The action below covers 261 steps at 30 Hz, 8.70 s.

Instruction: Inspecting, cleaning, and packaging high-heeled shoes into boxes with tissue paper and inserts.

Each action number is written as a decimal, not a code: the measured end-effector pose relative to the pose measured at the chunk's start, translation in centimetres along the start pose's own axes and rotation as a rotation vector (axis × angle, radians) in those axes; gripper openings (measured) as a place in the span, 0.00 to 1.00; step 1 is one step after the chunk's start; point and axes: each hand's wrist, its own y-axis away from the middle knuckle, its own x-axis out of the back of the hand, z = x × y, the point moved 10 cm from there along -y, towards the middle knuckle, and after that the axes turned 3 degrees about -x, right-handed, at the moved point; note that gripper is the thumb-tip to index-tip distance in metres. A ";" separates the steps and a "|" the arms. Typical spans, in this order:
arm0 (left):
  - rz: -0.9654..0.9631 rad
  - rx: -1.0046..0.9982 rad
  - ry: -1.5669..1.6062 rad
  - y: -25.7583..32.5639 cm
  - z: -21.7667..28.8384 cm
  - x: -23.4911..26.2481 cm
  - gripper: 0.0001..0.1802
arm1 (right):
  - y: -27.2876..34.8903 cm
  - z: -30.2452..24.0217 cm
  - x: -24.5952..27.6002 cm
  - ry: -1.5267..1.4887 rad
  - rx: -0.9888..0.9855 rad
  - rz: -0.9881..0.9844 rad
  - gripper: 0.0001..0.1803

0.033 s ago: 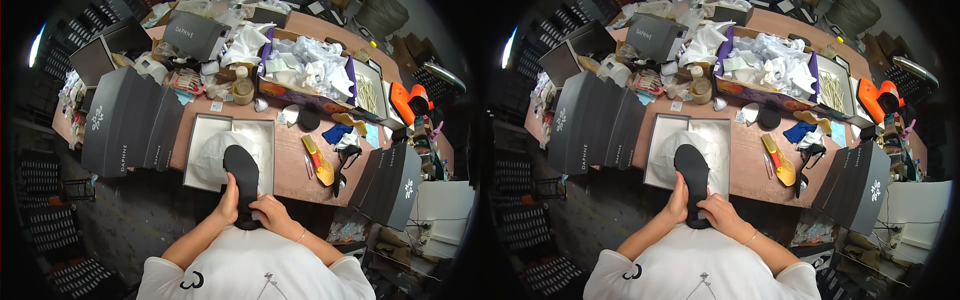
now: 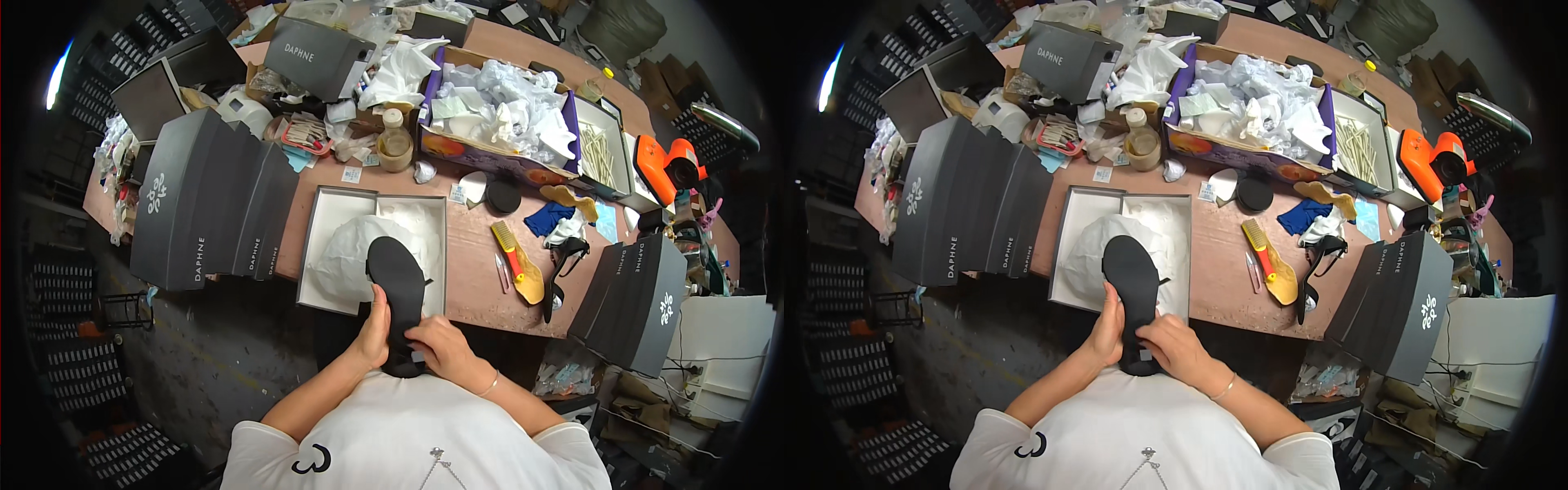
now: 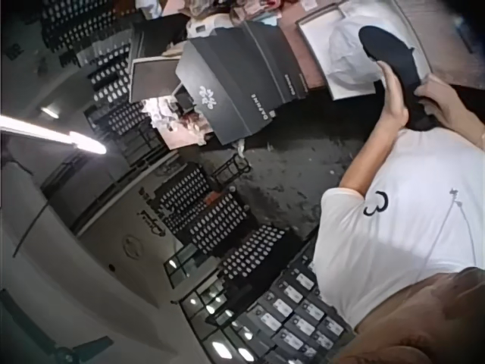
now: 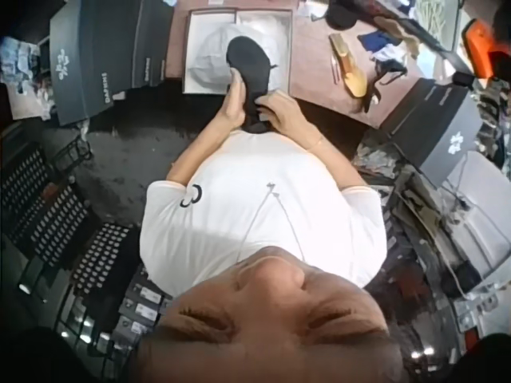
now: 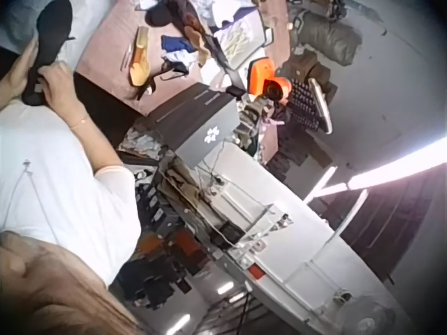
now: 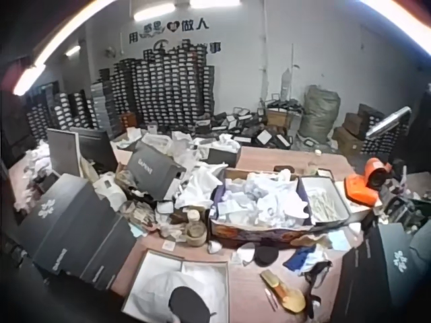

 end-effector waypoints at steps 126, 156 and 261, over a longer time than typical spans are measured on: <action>0.186 -1.037 -1.246 7.2 11.6 -3.1 0.21 | -10.4 11.9 -11.2 -0.229 -0.365 -0.354 0.16; 0.453 -0.441 0.075 10.3 11.3 12.8 0.46 | -12.2 -2.5 -6.3 -0.620 -0.151 -0.545 0.09; -0.980 -0.607 -2.117 2.3 2.0 -12.6 0.17 | 1.5 2.7 5.2 -0.213 -0.437 -0.908 0.32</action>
